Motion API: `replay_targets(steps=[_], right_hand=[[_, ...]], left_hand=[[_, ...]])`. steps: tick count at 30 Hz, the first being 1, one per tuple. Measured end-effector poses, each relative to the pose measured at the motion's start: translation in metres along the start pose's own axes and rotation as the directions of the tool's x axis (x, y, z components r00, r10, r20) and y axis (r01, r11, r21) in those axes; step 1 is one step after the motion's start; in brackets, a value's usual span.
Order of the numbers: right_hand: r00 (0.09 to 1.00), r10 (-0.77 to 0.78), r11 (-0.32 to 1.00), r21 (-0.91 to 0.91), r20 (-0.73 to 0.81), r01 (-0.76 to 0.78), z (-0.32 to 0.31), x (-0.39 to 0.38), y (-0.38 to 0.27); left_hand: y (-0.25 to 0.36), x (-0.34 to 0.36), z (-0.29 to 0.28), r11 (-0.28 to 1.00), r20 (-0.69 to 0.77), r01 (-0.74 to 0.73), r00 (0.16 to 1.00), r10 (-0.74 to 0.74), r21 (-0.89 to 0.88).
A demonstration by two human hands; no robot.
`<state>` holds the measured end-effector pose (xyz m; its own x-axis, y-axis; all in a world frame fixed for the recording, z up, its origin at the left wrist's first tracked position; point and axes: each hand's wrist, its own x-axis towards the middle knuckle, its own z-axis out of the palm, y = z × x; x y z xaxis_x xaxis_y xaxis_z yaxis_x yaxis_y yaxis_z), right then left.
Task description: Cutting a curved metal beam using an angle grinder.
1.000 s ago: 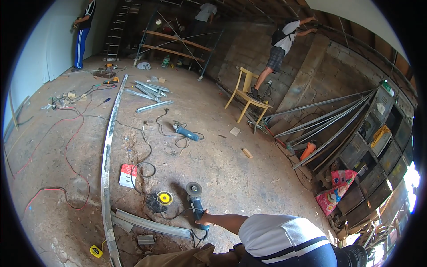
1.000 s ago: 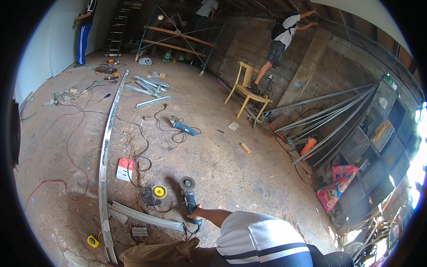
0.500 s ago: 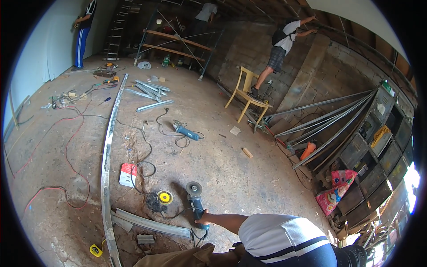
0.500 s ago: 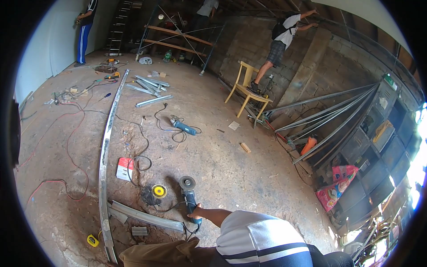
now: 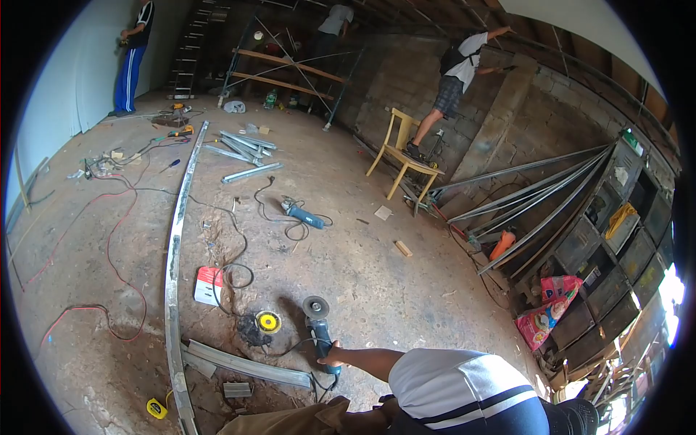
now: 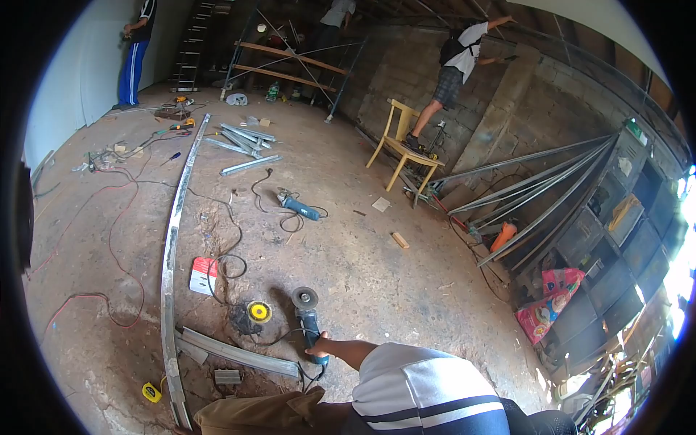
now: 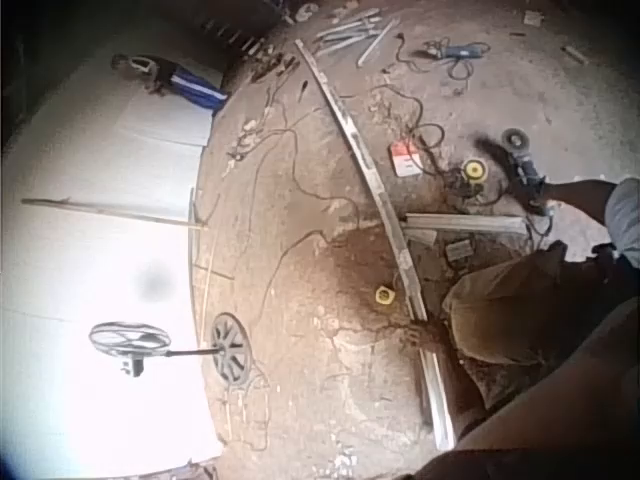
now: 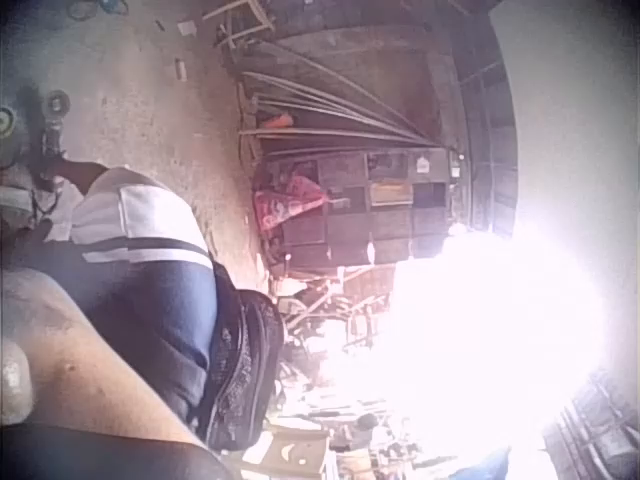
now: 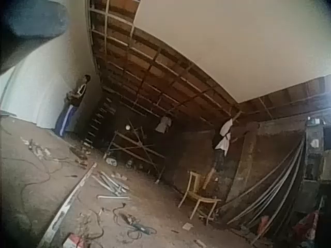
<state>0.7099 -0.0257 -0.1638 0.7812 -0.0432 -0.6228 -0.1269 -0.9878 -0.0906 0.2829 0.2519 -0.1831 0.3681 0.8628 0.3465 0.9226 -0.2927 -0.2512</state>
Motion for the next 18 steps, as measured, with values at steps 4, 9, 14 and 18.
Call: replay_targets(steps=[4, 9, 14, 18], right_hand=[[1.0, -0.012, 1.0, 0.018, 0.001, 0.012, -0.002, -0.003, 0.0], [1.0, -0.003, 1.0, 0.024, 0.002, 0.003, -0.003, -0.014, -0.002], [1.0, -0.017, 1.0, -0.004, -0.02, 0.017, -0.001, -0.009, -0.003], [1.0, -0.022, 1.0, 0.015, 0.003, 0.022, -0.01, -0.016, -0.008]], left_hand=[[-0.001, 0.005, -0.012, 0.999, 0.094, 0.022, 0.995, -0.02, -0.023], [-0.002, 0.004, -0.015, 0.997, 0.213, 0.056, 0.976, -0.044, -0.05], [-0.003, -0.001, -0.01, 0.994, 0.126, 0.058, 0.991, -0.047, -0.088], [-0.001, 0.008, -0.027, 0.992, 0.156, 0.058, 0.987, -0.04, -0.109]])
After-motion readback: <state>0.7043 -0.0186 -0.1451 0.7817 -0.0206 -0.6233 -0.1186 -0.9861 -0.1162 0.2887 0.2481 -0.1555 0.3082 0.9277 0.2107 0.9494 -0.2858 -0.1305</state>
